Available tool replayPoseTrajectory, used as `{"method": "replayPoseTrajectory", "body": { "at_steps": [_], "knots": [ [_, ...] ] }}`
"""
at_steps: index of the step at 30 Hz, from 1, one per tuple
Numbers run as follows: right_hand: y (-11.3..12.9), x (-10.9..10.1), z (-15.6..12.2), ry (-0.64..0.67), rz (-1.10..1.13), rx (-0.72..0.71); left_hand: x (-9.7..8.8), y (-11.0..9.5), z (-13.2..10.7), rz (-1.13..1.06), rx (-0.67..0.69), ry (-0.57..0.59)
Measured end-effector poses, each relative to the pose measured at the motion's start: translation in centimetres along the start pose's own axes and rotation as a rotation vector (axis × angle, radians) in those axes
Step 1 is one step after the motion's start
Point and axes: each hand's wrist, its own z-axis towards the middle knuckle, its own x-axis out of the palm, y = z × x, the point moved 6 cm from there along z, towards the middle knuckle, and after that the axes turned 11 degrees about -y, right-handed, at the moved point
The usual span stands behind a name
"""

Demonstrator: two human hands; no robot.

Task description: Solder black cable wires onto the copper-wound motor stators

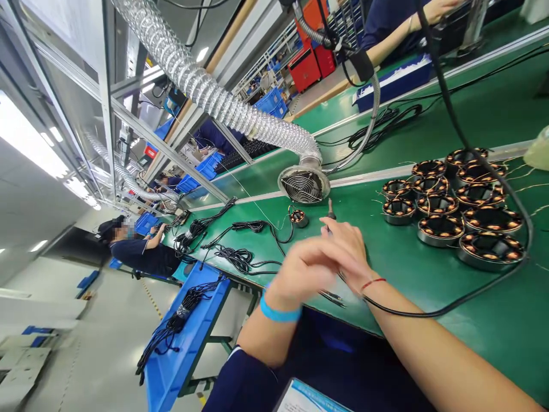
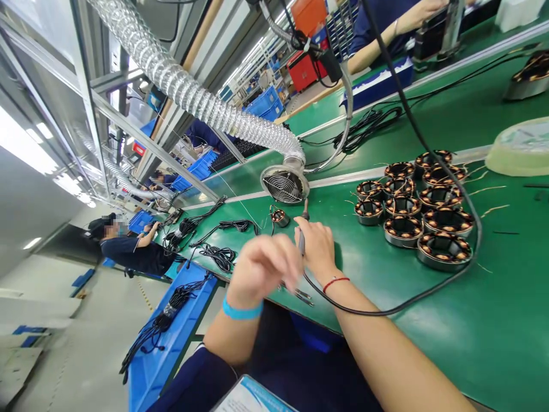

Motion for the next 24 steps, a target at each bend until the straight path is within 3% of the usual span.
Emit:
{"method": "replayPoseTrajectory", "body": {
  "at_steps": [2,4,6,9,12,16,20,24],
  "knots": [
    [-0.2,-0.2,0.0,-0.012,-0.007,-0.003,-3.8,2.0,3.6,0.072,-0.055,-0.166],
    [-0.2,-0.1,0.0,-0.015,-0.005,-0.015,-7.8,5.0,6.6,0.309,-0.191,-0.393],
    [-0.2,0.1,0.0,-0.007,0.005,-0.033,-9.5,8.1,8.8,0.39,-0.265,-0.417],
    [0.0,0.5,0.1,0.016,0.029,-0.064,-9.9,12.0,10.9,0.497,-0.313,-0.362],
    [0.0,0.6,0.1,0.035,0.043,-0.078,-9.8,14.1,11.7,0.598,-0.313,-0.27],
    [-0.4,0.5,0.2,0.057,0.03,-0.066,-11.1,14.1,10.9,0.62,-0.234,-0.093],
    [-0.9,0.5,0.3,0.076,-0.006,-0.057,-11.4,13.1,7.6,0.552,-0.14,0.223],
    [-1.1,0.7,0.4,0.12,-0.042,-0.079,-9.4,12.9,4.0,0.689,0.045,0.63]
  ]
}}
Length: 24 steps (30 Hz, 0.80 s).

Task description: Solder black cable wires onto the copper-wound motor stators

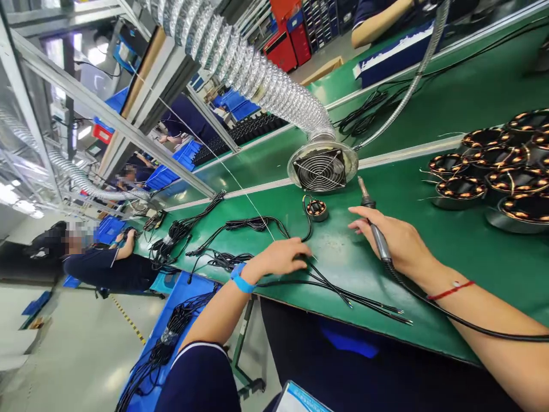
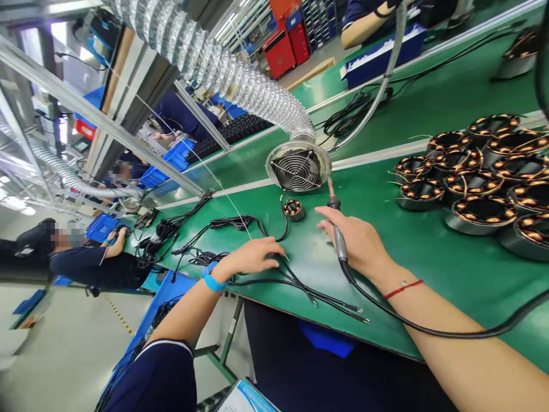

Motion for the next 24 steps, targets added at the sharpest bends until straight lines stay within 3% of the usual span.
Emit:
{"method": "replayPoseTrajectory", "body": {
  "at_steps": [2,4,10,14,19,24],
  "knots": [
    [-0.1,-0.1,-0.1,0.014,-0.05,-0.005,1.3,-0.4,-0.1,0.205,0.104,0.135],
    [-0.2,-0.6,-0.1,-0.002,-0.139,0.008,1.8,-0.5,0.5,0.312,0.167,0.192],
    [-1.9,-5.0,-0.1,-0.162,-0.548,0.139,1.7,-2.3,4.2,0.192,0.269,0.189],
    [-3.5,-7.9,0.3,-0.226,-0.795,0.216,2.7,-3.5,5.6,0.186,0.322,0.238],
    [-4.7,-8.4,0.9,-0.209,-0.865,0.196,2.6,-3.0,6.3,-0.066,0.266,0.087],
    [-3.3,-6.3,0.4,-0.158,-0.725,0.086,2.8,-1.3,7.7,-0.261,0.116,-0.006]
  ]
}}
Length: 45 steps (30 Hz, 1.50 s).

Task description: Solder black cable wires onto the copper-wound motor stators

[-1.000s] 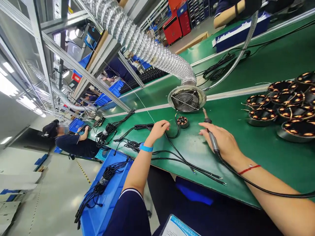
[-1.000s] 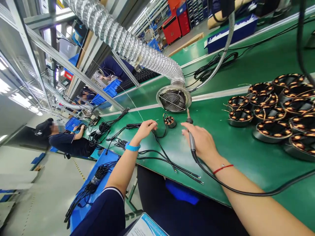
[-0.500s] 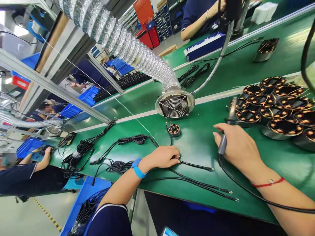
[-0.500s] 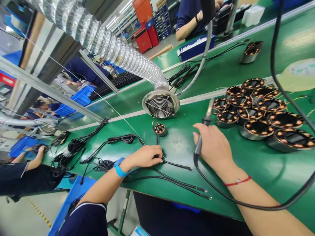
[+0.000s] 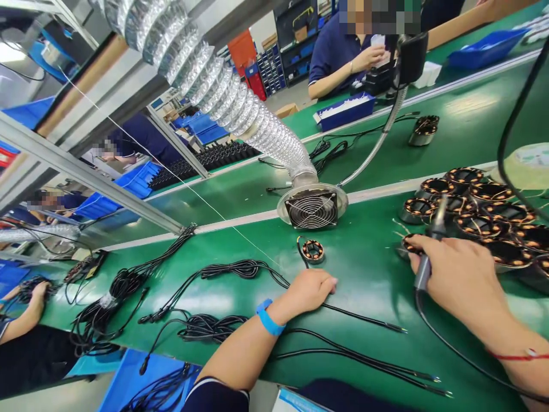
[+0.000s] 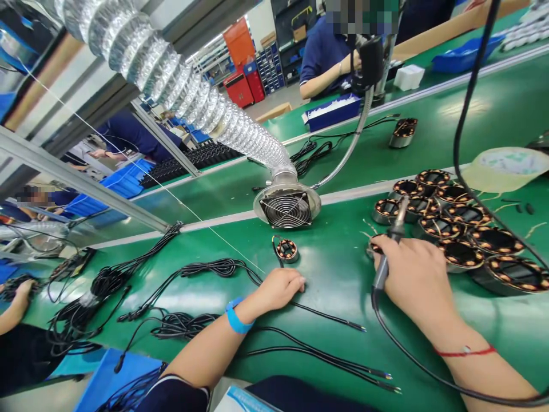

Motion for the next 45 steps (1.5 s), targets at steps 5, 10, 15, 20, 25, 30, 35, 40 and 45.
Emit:
{"method": "replayPoseTrajectory", "body": {
  "at_steps": [5,10,15,20,25,30,35,40,45],
  "knots": [
    [5.4,0.6,-1.9,0.068,0.259,-0.195,-0.5,1.2,1.2,-0.087,-0.094,-0.157],
    [8.3,0.1,-2.2,0.089,0.437,-0.347,-1.5,2.7,1.6,-0.269,-0.205,-0.316],
    [8.7,-1.3,-1.5,0.094,0.487,-0.425,-1.9,3.5,1.3,-0.504,-0.296,-0.378],
    [8.5,-1.5,-1.0,0.103,0.466,-0.36,-1.6,2.4,1.2,-0.66,-0.311,-0.26],
    [8.6,-0.5,-2.0,0.129,0.495,-0.297,-0.9,1.8,0.7,-0.74,-0.422,-0.046],
    [8.2,0.4,-3.1,0.129,0.556,-0.276,-0.8,1.6,0.1,-0.849,-0.507,0.096],
    [7.8,0.9,-3.3,0.123,0.586,-0.255,-0.4,0.2,1.5,-0.999,-0.381,0.024],
    [7.7,0.9,-3.3,0.133,0.602,-0.215,-1.0,0.1,1.0,-0.832,-0.281,-0.131],
    [7.5,1.1,-3.6,0.153,0.618,-0.183,-1.1,0.8,-1.0,-0.629,-0.268,-0.066]
  ]
}}
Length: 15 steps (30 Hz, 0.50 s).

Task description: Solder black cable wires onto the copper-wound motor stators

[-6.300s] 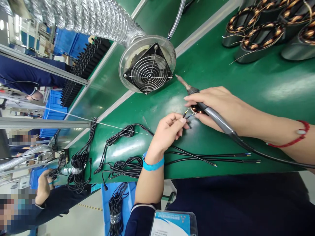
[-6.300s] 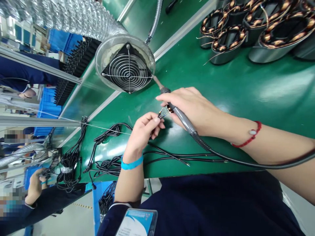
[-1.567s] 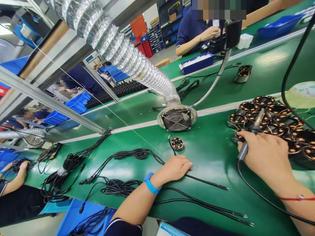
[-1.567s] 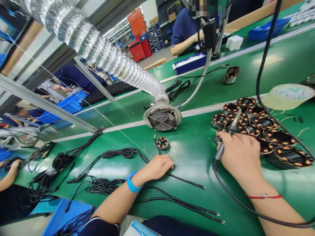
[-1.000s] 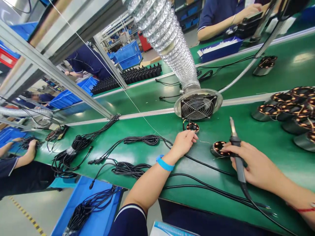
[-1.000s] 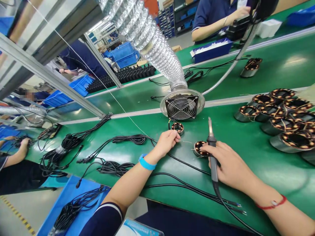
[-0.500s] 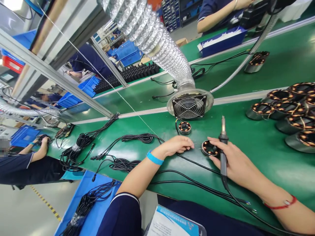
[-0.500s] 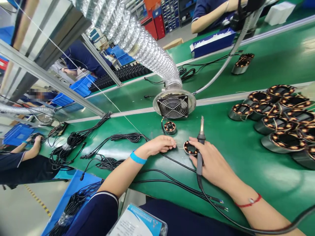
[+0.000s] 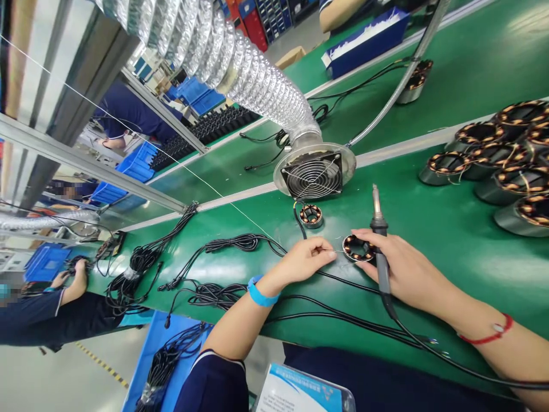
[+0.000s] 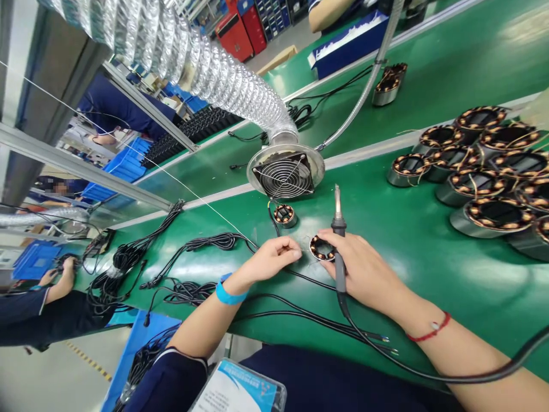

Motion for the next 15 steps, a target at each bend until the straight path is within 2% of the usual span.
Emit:
{"method": "replayPoseTrajectory", "body": {
  "at_steps": [3,5,8,10,13,15],
  "knots": [
    [-0.1,0.1,-0.2,-0.005,-0.01,0.003,-0.2,-0.5,-0.2,0.056,0.104,-0.017],
    [-0.2,0.2,-0.3,0.004,-0.017,0.012,0.4,-0.7,0.1,-0.003,0.122,0.032],
    [-0.2,0.3,-0.4,0.019,-0.019,0.019,1.6,-0.4,0.6,-0.205,0.029,0.121],
    [-0.3,0.2,-0.4,0.014,-0.032,0.036,1.9,-0.1,0.8,-0.279,-0.017,0.091],
    [-0.8,-0.3,-0.3,-0.008,-0.066,0.101,1.7,0.5,0.8,-0.191,-0.018,-0.009],
    [-1.1,-0.4,-0.4,-0.013,-0.085,0.137,1.8,0.8,0.4,-0.037,0.007,-0.017]
  ]
}}
